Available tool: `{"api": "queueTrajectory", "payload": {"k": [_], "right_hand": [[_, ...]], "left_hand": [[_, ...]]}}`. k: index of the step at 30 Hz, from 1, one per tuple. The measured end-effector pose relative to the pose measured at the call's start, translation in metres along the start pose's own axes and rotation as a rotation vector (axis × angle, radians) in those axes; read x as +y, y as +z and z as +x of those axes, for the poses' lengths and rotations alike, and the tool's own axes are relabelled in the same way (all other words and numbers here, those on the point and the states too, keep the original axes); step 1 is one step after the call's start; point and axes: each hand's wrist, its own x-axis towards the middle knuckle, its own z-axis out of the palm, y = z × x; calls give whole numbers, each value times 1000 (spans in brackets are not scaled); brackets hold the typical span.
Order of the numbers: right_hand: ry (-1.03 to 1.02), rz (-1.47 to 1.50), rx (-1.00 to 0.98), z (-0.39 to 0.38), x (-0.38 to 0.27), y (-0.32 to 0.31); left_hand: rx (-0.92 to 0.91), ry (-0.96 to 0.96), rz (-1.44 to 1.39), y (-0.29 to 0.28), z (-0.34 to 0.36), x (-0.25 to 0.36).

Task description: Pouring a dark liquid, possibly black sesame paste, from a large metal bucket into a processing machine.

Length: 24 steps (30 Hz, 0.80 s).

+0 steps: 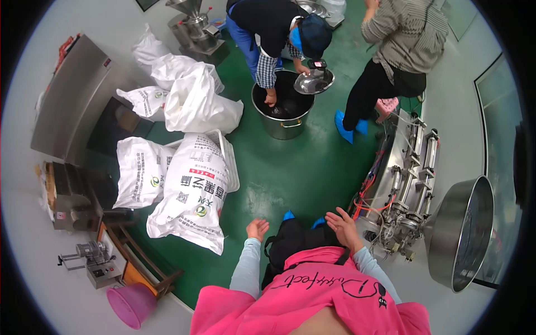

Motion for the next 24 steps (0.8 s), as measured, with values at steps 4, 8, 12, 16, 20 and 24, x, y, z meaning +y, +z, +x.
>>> {"api": "queueTrajectory", "payload": {"k": [4, 8, 12, 16, 20, 24], "right_hand": [[-5, 11, 15, 10, -13, 0], [36, 13, -21, 30, -29, 7], [86, -14, -96, 61, -49, 10], [106, -12, -142, 92, -73, 9], [105, 41, -106, 110, -100, -1], [93, 97, -50, 126, -109, -31]], "left_hand": [[26, -6, -6, 12, 2, 3], [31, -2, -50, 27, 2, 5], [25, 41, -100, 38, 0, 7], [101, 64, -89, 45, -8, 11], [138, 70, -46, 64, -17, 20], [158, 59, 60, 85, -26, 27]]}}
